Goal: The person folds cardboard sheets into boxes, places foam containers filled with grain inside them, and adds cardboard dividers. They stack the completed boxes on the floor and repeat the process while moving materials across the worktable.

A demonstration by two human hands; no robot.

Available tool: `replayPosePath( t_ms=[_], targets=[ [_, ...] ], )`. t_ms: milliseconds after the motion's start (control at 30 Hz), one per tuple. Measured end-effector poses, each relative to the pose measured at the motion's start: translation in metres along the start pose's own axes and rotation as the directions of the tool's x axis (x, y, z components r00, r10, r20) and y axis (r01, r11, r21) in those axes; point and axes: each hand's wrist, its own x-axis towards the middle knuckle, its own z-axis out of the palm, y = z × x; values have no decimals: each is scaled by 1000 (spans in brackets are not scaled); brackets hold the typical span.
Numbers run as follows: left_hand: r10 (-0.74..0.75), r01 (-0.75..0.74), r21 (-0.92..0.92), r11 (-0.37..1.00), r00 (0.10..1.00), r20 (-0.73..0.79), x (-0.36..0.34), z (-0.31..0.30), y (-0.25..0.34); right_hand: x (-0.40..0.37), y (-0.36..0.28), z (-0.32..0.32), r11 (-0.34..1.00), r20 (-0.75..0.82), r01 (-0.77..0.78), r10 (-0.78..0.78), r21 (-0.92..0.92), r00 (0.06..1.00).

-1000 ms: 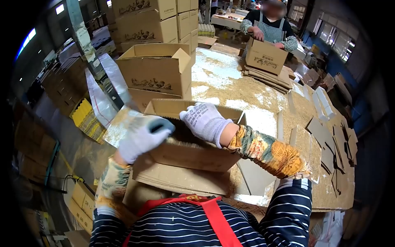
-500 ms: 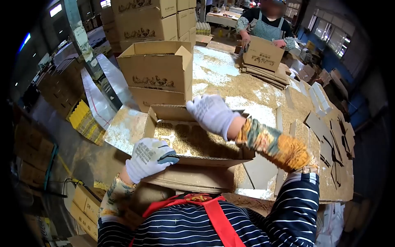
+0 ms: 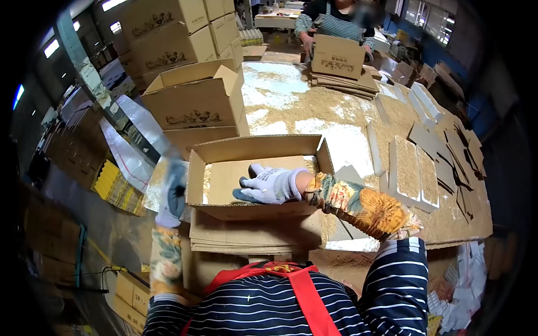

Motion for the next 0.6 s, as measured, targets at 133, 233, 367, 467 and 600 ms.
replayPosePath(
  t_ms=[133,233,367,467,600],
  targets=[
    [-200,239,-187,953,958,206,28,60,16,-21,34,19,903,-80,-19,59,430,995],
    [-350,461,-343,818,873,339,32,60,-17,-111,11,-29,873,-541,169,122,457,832],
    [-365,477,-386,790,871,329,35,62,23,-201,70,48,866,-379,-252,428,431,821],
    [-375,476,-335,813,869,323,38,61,18,-161,49,68,966,-475,-183,250,184,844],
    [-459,516,-241,822,850,258,32,55,-1,-131,47,68,967,-551,-213,254,139,795]
  ],
)
